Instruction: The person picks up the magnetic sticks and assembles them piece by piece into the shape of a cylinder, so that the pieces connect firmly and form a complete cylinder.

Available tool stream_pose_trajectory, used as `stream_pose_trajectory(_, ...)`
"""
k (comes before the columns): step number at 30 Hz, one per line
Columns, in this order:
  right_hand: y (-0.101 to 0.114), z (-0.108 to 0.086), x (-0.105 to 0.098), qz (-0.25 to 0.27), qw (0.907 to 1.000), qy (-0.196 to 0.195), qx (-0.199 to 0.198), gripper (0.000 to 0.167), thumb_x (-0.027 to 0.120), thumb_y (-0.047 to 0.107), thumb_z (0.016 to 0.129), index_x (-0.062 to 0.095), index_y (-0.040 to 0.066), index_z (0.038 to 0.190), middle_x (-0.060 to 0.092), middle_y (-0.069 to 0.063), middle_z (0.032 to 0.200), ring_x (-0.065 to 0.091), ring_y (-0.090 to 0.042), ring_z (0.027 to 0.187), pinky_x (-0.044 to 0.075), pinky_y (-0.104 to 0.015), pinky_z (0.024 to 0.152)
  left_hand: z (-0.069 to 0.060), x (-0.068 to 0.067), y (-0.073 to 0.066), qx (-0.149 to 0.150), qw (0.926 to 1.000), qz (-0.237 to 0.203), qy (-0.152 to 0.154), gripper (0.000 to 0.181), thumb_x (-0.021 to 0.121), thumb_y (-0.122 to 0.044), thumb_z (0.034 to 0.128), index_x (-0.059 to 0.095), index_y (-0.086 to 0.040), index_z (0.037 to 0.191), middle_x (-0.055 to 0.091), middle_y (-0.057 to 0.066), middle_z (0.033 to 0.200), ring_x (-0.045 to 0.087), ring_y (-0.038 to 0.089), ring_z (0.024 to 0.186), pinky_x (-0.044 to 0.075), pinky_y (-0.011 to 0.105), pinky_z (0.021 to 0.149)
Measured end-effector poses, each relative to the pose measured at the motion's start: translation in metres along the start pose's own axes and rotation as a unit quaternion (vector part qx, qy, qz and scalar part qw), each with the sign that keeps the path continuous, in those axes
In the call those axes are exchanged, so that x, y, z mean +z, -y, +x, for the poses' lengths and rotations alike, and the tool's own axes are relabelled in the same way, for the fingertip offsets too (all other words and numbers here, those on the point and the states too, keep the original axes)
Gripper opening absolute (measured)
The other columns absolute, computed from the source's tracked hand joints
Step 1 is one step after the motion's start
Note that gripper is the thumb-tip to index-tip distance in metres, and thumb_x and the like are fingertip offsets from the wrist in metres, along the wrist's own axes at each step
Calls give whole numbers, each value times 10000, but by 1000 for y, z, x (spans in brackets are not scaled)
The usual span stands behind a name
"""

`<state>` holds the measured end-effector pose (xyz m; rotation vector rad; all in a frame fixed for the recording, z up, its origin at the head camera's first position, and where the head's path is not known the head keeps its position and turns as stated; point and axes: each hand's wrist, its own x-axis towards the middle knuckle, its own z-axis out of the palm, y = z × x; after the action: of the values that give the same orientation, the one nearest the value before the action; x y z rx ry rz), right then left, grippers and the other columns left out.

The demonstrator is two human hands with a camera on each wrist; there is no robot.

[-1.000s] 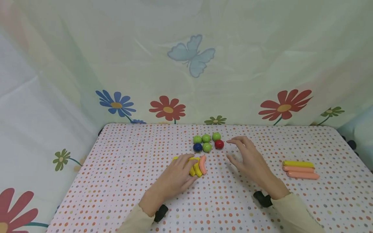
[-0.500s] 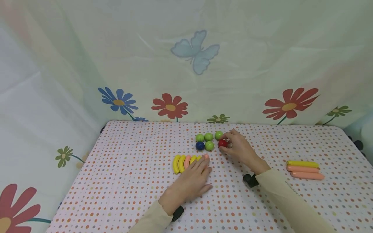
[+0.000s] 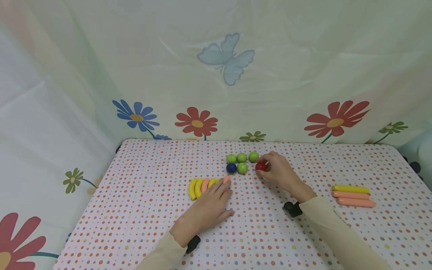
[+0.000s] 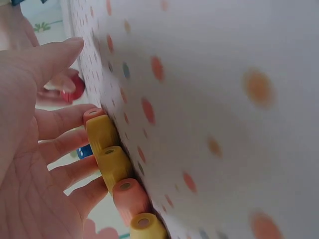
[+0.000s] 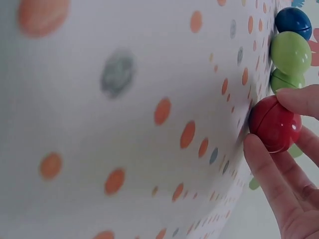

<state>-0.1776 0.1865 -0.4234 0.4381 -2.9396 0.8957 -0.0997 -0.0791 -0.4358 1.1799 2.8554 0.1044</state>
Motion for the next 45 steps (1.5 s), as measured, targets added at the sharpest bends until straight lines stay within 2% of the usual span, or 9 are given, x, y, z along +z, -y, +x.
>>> stream_pose_trajectory(8,-3,-4,-7,44,10000,42,-6,256,835,10,844,726,-67,1062,653,-186,980,649,-311,863,582,-467,768,-11,-3,10,-127,9996,-265,-28,561,574,-412,1082,550,6,1456,385,169,1637,333,331,1533,301,406,1243)
stream_pose_trajectory(12,-6,-6,-9,79,9999,71,33,260,839,8,843,726,-69,1064,650,-188,985,653,-316,870,587,-466,770,-6,-4,8,-165,9980,-409,-452,487,590,-367,1083,592,14,1386,507,173,1517,485,293,1421,405,392,1179)
stream_pose_trajectory(17,-7,-7,-7,109,9998,110,103,271,823,-27,839,719,-85,1082,627,-215,1008,665,-367,921,602,-477,795,11,-5,-1,-468,9910,-496,-1154,351,655,-211,1057,626,34,1307,599,158,1320,661,223,1102,586,281,877)
stream_pose_trajectory(21,-6,-11,-5,159,9997,138,102,305,816,-64,828,708,-97,1111,607,-233,1044,669,-393,962,607,-475,817,23,-5,-8,-722,9856,-382,-1481,221,729,-82,991,695,41,1172,632,140,1156,659,209,961,563,202,672)
stream_pose_trajectory(26,-1,-17,-3,205,9996,192,-35,314,835,-74,810,714,-94,1099,619,-191,1028,683,-356,941,612,-437,789,35,-5,-14,-1175,9825,-601,-1312,119,771,-19,932,735,23,1038,620,93,946,596,176,814,532,205,628)
stream_pose_trajectory(31,9,-24,0,300,9983,354,-358,312,836,-81,807,721,-90,1097,629,-147,1015,687,-293,905,615,-342,745,41,-5,-18,-1471,9791,-863,-1108,56,766,-6,924,743,22,967,594,76,857,559,171,772,537,225,650)
stream_pose_trajectory(35,17,-30,5,515,9952,485,-679,311,836,-98,799,723,-91,1089,641,-132,1010,689,-253,877,605,-284,709,43,-4,-19,-1517,9778,-815,-1193,45,753,-11,930,734,28,942,598,89,850,588,193,774,550,246,648)
stream_pose_trajectory(39,25,-32,10,585,9915,604,-995,296,834,-100,796,727,-78,1072,649,-113,998,683,-234,874,594,-268,704,44,-5,-21,-1557,9760,-1027,-1120,82,765,-36,938,732,28,977,629,109,914,625,215,823,571,273,675)
stream_pose_trajectory(45,35,-34,16,576,9904,607,-1104,278,837,-93,798,732,-45,1051,666,-102,1027,678,-222,899,590,-277,735,46,-5,-22,-1499,9751,-1246,-1061,127,783,-52,934,731,30,1015,646,123,967,640,222,851,572,279,681)
